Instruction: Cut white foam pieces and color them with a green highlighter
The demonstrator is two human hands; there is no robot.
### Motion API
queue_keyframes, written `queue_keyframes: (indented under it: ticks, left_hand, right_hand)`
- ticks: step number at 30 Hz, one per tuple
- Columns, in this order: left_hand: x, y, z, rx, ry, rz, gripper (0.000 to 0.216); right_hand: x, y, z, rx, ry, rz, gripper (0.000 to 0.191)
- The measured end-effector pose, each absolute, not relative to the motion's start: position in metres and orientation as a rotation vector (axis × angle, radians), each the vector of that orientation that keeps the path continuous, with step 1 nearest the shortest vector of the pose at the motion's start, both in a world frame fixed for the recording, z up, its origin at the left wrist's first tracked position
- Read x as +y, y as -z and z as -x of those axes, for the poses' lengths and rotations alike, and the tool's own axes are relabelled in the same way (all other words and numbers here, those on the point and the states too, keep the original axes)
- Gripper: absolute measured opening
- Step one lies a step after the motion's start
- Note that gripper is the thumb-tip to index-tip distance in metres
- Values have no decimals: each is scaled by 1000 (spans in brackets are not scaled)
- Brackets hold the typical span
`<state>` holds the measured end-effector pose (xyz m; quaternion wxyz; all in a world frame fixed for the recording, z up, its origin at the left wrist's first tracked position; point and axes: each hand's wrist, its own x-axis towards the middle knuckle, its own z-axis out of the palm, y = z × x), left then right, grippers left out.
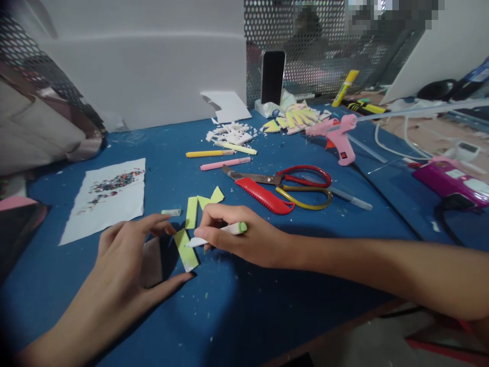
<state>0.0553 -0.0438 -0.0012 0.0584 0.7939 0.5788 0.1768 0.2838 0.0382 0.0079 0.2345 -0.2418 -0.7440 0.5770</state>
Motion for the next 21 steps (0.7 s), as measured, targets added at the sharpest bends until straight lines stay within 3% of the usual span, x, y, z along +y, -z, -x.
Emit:
queue_keyframes:
  ticks: [3, 7, 11, 14, 18, 21]
  left_hand:
    - [-45, 2, -56, 1748, -548, -2416, 69]
    - [-46, 1, -56, 1746, -542, -2410, 70]
    - [-46, 0, -55, 1733, -556, -2421, 67]
    - [-45, 0, -56, 1745, -538, -2406, 68]
    - [-44, 1, -57, 1750, -542, -2406, 67]
    - [-44, 1, -57, 1751, -546, -2412, 68]
  right_hand:
    - [38, -8, -284, -2053, -1662, 650, 39]
    - [39, -8, -284, -2046, -1584, 673, 30]
    - [39, -7, -284, -2046, -1667, 637, 38]
    - [39, -7, -283, -2042, -1580, 662, 30]
    - [39, -9, -282, -2062, -1632, 673, 41]
    - [39, -10, -282, -2017, -1612, 722, 35]
